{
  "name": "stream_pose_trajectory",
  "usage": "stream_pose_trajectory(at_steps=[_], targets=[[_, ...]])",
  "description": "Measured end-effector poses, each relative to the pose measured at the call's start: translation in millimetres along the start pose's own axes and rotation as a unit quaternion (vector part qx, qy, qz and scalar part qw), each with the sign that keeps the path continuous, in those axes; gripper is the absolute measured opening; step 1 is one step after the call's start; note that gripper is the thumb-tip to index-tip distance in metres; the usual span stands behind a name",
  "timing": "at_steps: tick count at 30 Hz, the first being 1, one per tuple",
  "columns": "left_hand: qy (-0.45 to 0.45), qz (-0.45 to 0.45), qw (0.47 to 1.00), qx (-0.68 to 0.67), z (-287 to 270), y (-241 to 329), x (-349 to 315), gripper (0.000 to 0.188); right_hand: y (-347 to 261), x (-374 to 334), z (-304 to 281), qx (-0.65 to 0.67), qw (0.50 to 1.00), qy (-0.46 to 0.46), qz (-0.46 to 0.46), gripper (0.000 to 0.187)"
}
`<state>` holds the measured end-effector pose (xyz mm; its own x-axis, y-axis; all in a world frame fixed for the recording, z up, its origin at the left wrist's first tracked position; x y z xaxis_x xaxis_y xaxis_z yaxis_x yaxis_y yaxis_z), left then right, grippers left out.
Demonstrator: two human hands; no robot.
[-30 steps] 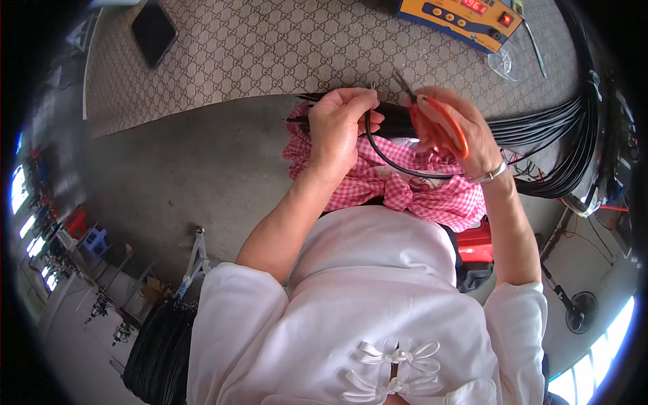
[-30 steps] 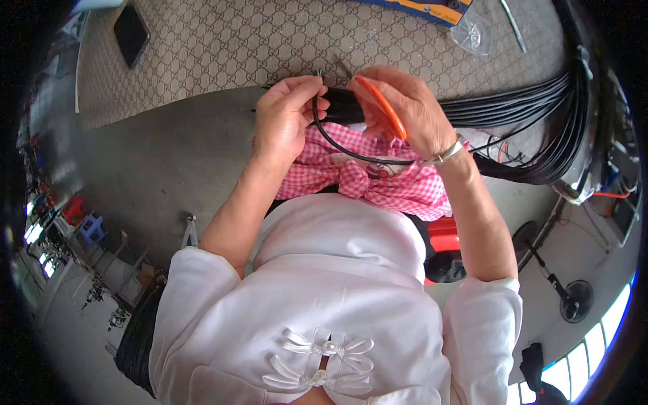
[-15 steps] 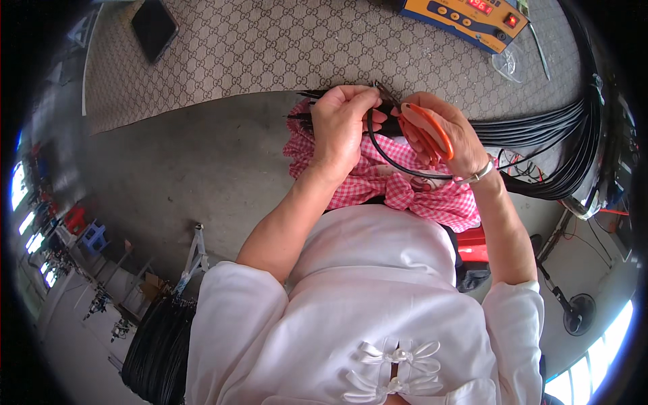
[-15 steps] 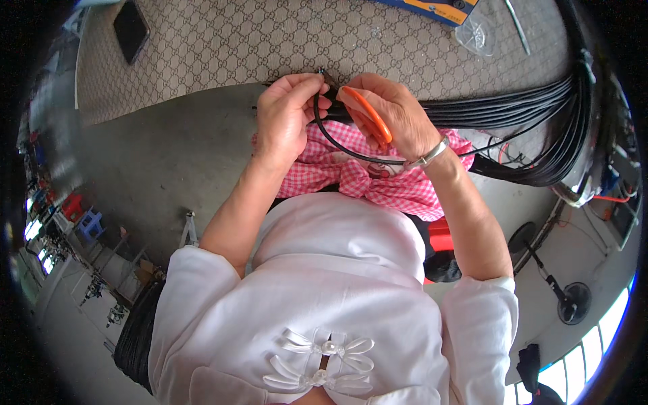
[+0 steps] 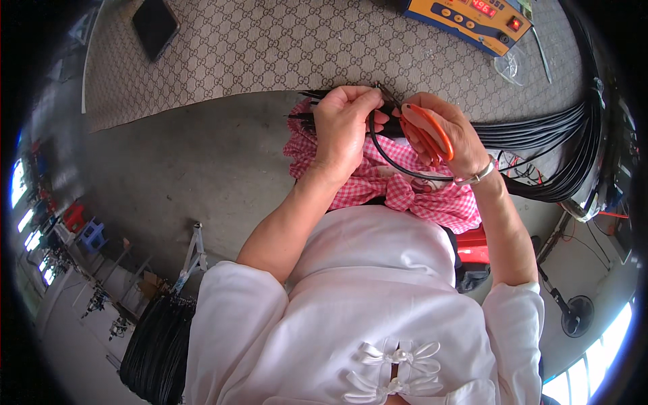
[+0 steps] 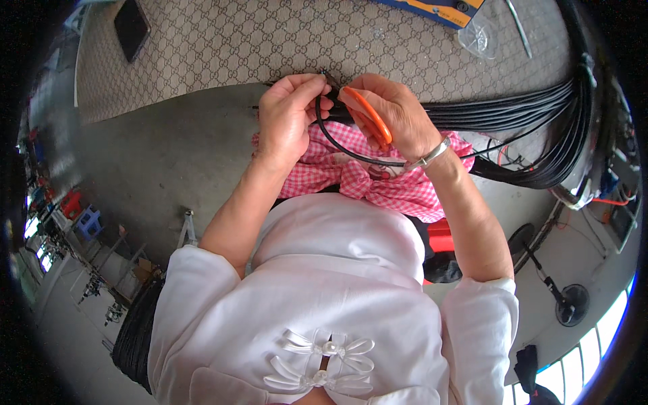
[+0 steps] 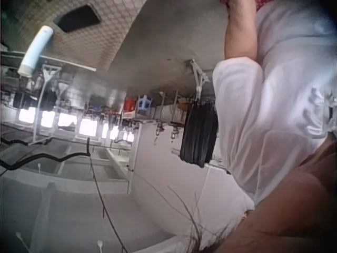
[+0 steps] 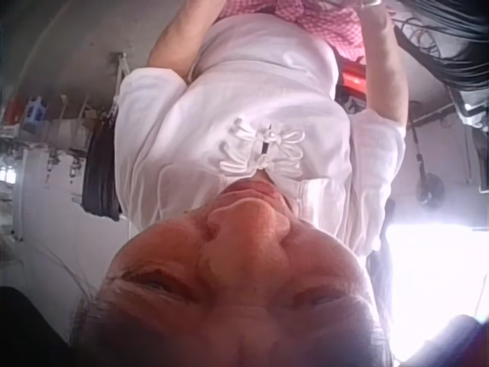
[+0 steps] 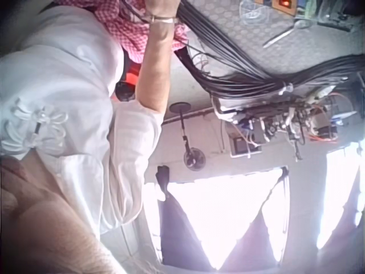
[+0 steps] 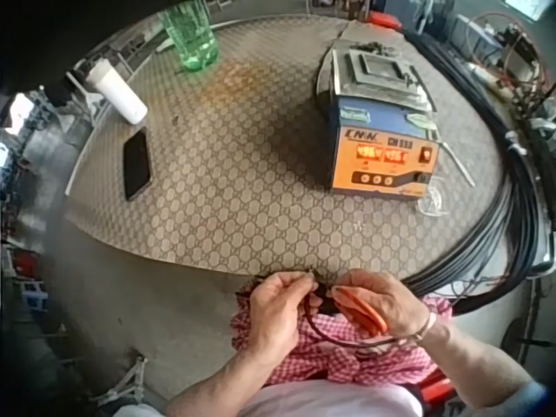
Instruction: Assembling white electrical connectors onto black cables using scissors and manual manipulation at a workbench.
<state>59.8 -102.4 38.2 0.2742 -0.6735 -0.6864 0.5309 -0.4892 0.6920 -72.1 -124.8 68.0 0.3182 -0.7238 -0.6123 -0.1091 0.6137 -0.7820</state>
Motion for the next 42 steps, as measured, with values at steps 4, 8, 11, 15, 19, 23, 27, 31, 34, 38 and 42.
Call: stream_pose_trajectory(at_steps=[4,8,11,15,19,23,27,31,34,38,42], targets=[[0.006,0.001,1.0,0.01,0.8,0.1,-0.5,0.011,-3.5,-1.4,0.9,-0.029,0.999,0.001,-0.026,0.035],[0.005,0.003,1.0,0.011,0.2,-1.5,1.4,0.01,-1.5,-1.2,1.0,0.023,0.999,0.005,-0.025,0.035],[0.001,-0.003,1.0,0.0,-0.1,-1.7,1.2,0.01,-0.9,-0.4,0.1,0.029,0.999,0.0,-0.017,0.035],[0.003,-0.003,1.0,0.001,-0.2,-1.5,0.6,0.01,-1.0,-0.8,0.1,0.037,0.999,0.008,-0.005,0.033],[0.002,-0.005,1.0,-0.002,0.3,-0.5,0.2,0.01,-0.6,-0.1,0.3,0.046,0.999,0.011,0.012,0.033],[0.001,-0.001,1.0,-0.001,0.5,0.2,0.0,0.011,-1.4,0.3,0.1,0.035,0.999,0.01,0.003,0.033],[0.0,-0.003,1.0,-0.003,0.0,-2.0,1.0,0.011,-4.1,-1.7,1.1,0.027,1.0,0.01,-0.007,0.033],[0.0,-0.004,1.0,-0.003,0.2,-1.0,0.7,0.011,-3.9,-1.2,0.9,-0.007,1.0,0.006,-0.011,0.033],[0.001,-0.003,1.0,0.0,0.1,-0.7,0.2,0.011,-4.9,-1.4,1.2,-0.022,0.999,0.01,-0.021,0.033],[0.003,-0.003,1.0,0.002,0.3,-1.1,0.6,0.011,-5.9,-1.3,1.0,-0.04,0.998,0.015,-0.036,0.034],[0.001,-0.003,1.0,0.004,0.6,-1.0,1.1,0.011,-7.6,-0.9,0.5,-0.05,0.998,0.022,-0.035,0.034]])
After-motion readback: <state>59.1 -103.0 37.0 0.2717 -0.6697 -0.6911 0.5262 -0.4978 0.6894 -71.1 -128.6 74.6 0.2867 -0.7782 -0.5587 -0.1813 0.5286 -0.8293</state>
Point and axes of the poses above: each hand's wrist, its own x-axis towards the middle knuckle, its own z-axis out of the palm, y = z × x, the point moved 7 cm from there along x, towards the middle knuckle, and after that the axes turned 12 degrees about y, right-handed, at the moved point
